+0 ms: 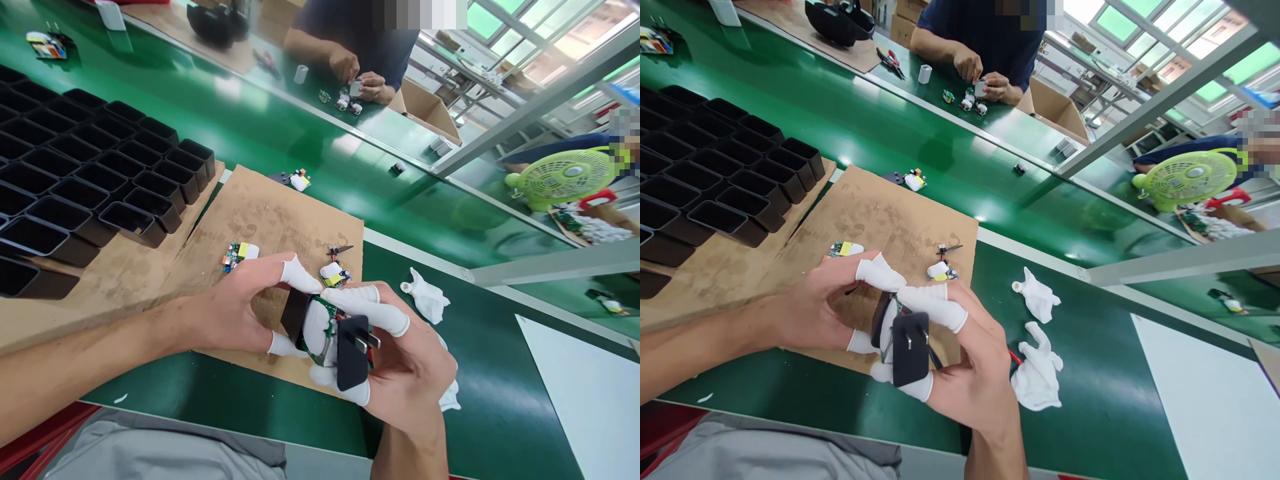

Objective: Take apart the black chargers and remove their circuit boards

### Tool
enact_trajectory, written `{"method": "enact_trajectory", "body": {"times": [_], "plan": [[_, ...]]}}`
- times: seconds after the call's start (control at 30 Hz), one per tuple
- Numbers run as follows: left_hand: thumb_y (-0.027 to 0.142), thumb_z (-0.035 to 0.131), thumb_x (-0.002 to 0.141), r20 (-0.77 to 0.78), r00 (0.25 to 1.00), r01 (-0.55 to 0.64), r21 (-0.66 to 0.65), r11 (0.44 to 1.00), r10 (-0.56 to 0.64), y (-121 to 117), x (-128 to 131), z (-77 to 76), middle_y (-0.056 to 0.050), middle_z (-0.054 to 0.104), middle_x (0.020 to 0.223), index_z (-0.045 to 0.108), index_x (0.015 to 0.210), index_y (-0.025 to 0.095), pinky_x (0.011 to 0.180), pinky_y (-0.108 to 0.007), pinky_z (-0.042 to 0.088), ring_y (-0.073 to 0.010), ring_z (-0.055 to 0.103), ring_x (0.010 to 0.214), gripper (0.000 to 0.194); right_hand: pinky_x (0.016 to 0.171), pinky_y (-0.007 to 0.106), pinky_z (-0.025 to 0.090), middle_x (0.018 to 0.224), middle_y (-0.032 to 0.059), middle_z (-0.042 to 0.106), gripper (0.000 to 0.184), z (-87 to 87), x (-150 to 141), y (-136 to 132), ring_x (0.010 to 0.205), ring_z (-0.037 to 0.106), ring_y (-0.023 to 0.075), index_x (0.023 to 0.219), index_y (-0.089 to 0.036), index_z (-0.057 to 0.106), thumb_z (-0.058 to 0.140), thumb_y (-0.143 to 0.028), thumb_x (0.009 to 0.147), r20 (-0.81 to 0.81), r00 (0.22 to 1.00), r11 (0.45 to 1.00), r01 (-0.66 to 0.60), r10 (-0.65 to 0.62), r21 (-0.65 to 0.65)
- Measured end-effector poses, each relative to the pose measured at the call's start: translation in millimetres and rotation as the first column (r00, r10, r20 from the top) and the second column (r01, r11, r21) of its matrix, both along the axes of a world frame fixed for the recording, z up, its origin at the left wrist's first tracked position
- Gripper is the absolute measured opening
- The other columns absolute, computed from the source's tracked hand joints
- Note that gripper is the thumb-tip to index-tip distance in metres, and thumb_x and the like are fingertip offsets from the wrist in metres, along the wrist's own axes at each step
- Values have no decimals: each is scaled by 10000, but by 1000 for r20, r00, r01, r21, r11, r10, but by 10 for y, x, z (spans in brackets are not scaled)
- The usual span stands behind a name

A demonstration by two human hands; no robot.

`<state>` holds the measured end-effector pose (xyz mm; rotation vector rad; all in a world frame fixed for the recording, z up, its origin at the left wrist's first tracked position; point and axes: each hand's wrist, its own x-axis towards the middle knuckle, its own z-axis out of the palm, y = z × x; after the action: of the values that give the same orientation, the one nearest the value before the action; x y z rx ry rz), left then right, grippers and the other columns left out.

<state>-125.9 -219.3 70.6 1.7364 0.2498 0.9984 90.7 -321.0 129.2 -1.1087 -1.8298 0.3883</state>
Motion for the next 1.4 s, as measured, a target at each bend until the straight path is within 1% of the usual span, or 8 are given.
{"method": "enact_trajectory", "body": {"times": [0.1,0.23,0.47,0.67,0.9,1.07,1.3,1.4], "plan": [[217,1036,792,25,1000,-1,15,1000,0,3,7,-9,-66,798,1131,743,1208,228,925,-375,697,-227,798,1010,509,769,468,698,1070,92,830,655,-1,-4,0,869,782,289,1451,-312,795,1043,-303,845,-2,1000,1000,7,-7,-11],[157,1027,785,41,999,10,28,1000,-11,6,14,-18,-59,786,1136,731,1218,229,937,-360,690,-221,797,1037,529,779,454,683,1109,93,832,679,-8,1,4,896,782,288,1450,-302,800,1057,-278,822,-15,1000,1000,-8,8,-5],[97,998,778,45,999,25,14,1000,-26,8,9,-5,-53,779,1140,729,1217,231,966,-379,691,-232,800,1067,532,755,448,663,1092,88,821,701,-8,2,6,882,766,284,1458,-297,793,1057,-249,811,-24,999,1000,-22,22,-12],[66,993,758,57,998,23,19,1000,-24,10,8,-32,-52,783,1155,731,1238,234,976,-394,683,-249,802,1097,572,833,481,675,1123,93,827,695,-4,2,-12,897,761,280,1466,-285,778,1027,-180,825,-14,999,999,-32,32,-20],[47,991,754,43,999,12,23,1000,-13,-1,6,-22,-40,786,1155,731,1239,234,979,-379,674,-242,802,1091,581,849,469,661,1151,95,831,734,-44,22,-21,925,765,288,1488,-283,774,1032,-172,811,-17,999,1000,-30,30,-9],[96,1005,784,34,999,-4,46,999,3,0,1,-14,-41,778,1134,727,1238,234,938,-362,670,-231,798,1049,550,829,455,646,1141,91,809,763,-36,30,-18,933,747,285,1521,-283,761,1035,-176,817,-22,999,999,-49,48,-19],[183,1024,793,43,999,-29,86,996,25,23,19,-56,-65,798,1103,751,1237,229,858,-386,679,-254,793,962,523,882,479,645,1145,88,802,728,-29,11,-24,956,747,288,1531,-294,755,1024,-223,858,-29,999,999,-41,40,-26],[225,1045,794,40,999,-28,81,996,25,24,21,-50,-60,788,1077,753,1217,234,840,-392,673,-251,780,938,514,874,468,637,1145,85,802,729,-23,2,-15,954,743,281,1532,-294,754,1027,-225,860,-24,999,998,-47,46,-31]]}}
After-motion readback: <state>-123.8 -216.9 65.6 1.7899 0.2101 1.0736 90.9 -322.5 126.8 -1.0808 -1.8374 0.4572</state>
